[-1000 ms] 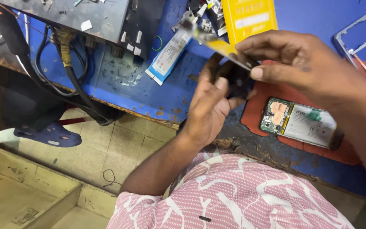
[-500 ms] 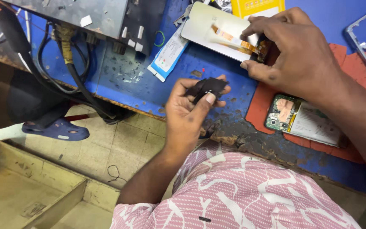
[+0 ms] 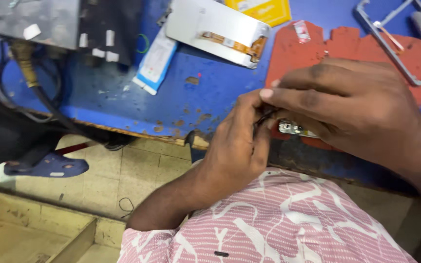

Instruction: The person disassembles a smartphone, removes the old battery, cleans the interior with a brush, and installs a new battery. They then reassemble the phone by placing the back cover and securing it.

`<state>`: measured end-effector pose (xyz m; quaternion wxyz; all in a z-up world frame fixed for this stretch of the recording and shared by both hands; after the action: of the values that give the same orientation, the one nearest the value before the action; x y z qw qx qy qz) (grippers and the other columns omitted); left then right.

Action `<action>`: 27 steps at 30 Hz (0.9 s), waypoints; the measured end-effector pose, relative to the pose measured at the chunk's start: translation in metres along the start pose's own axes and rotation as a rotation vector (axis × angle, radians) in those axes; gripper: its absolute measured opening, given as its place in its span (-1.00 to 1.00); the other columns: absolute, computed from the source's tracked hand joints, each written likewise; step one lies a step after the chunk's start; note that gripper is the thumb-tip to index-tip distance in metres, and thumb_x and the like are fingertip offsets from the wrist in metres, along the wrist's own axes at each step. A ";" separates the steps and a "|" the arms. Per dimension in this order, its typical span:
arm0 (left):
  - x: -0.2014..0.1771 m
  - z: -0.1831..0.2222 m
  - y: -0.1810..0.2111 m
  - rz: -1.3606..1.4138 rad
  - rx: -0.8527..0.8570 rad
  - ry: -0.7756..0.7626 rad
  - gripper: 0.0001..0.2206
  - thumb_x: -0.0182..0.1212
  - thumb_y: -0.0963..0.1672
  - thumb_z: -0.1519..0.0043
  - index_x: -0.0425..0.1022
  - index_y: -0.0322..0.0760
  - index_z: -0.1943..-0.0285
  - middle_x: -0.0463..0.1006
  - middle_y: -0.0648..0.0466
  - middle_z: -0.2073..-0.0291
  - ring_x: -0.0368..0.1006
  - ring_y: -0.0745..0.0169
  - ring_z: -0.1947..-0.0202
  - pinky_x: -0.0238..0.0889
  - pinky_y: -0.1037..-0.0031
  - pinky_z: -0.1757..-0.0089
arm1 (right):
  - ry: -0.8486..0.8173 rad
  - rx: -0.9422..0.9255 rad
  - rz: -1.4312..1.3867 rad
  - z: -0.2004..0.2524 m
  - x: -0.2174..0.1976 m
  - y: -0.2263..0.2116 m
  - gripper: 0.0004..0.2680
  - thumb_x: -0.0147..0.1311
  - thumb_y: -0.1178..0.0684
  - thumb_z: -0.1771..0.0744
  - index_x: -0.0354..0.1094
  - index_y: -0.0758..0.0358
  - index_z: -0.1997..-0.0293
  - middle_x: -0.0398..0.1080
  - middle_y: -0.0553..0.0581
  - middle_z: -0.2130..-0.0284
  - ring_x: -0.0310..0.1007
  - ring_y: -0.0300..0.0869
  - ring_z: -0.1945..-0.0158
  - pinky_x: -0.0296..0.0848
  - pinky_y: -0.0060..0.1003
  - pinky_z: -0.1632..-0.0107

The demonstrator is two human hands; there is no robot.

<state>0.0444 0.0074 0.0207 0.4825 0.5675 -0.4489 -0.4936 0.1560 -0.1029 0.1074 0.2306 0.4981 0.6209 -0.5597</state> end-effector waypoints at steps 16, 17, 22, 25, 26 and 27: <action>0.009 -0.010 -0.012 0.193 0.072 -0.195 -0.56 0.50 -0.10 -0.18 0.30 -0.26 -0.08 0.37 -0.15 -0.30 0.39 0.07 -0.30 0.35 0.29 -0.28 | 0.114 0.315 0.440 0.101 -0.020 0.035 -0.78 0.27 0.34 -0.28 0.62 0.23 0.02 0.58 0.16 0.20 0.53 0.00 0.26 0.44 -0.15 0.31; 0.002 -0.015 -0.008 -0.085 0.167 -0.093 -0.54 0.50 -0.09 -0.13 0.31 -0.27 -0.07 0.41 -0.15 -0.26 0.43 0.05 -0.29 0.41 0.30 -0.25 | 0.183 0.356 0.390 0.105 -0.035 0.052 -0.81 0.27 0.25 -0.35 0.49 0.24 -0.06 0.52 0.14 0.04 0.52 -0.01 0.06 0.47 -0.19 0.06; -0.009 -0.032 -0.006 -0.596 0.174 0.086 -0.48 0.51 -0.15 -0.11 0.34 -0.37 -0.19 0.37 -0.21 -0.28 0.33 -0.27 -0.26 0.26 0.12 -0.21 | 0.124 0.568 0.541 0.113 -0.051 0.101 -0.53 0.41 0.09 -0.22 0.36 0.40 -0.23 0.45 0.33 -0.02 0.45 0.19 -0.02 0.43 0.02 -0.03; -0.008 -0.041 -0.008 -0.649 0.191 0.124 -0.47 0.49 -0.17 -0.12 0.35 -0.36 -0.24 0.34 -0.19 -0.32 0.29 -0.27 -0.27 0.25 0.11 -0.22 | 0.122 0.595 0.533 0.121 -0.053 0.103 -0.53 0.42 0.09 -0.21 0.34 0.42 -0.20 0.44 0.34 0.00 0.44 0.18 -0.01 0.41 0.04 -0.06; -0.008 -0.043 -0.009 -0.661 0.197 0.131 -0.47 0.48 -0.18 -0.12 0.35 -0.35 -0.25 0.32 -0.18 -0.34 0.28 -0.27 -0.28 0.24 0.10 -0.23 | 0.094 0.638 0.539 0.126 -0.052 0.103 -0.54 0.42 0.13 -0.19 0.36 0.40 -0.18 0.46 0.32 0.08 0.46 0.15 0.05 0.43 0.03 -0.01; -0.008 -0.044 -0.010 -0.678 0.184 0.124 -0.47 0.48 -0.18 -0.10 0.35 -0.35 -0.24 0.32 -0.16 -0.34 0.27 -0.26 -0.26 0.22 0.09 -0.22 | 0.067 0.683 0.543 0.130 -0.050 0.103 -0.54 0.42 0.17 -0.17 0.38 0.39 -0.16 0.48 0.30 0.16 0.49 0.13 0.12 0.46 0.02 0.03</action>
<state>0.0878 0.0208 0.0135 0.2645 0.7541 -0.2475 -0.5479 0.2307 -0.2543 0.0673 0.1713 0.7088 0.2539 -0.6354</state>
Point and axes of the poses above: each hand's wrist, its own z-axis away from the middle knuckle, its own x-axis out of the palm, y = z × x, the point moved 5 cm from there along -z, towards the middle knuckle
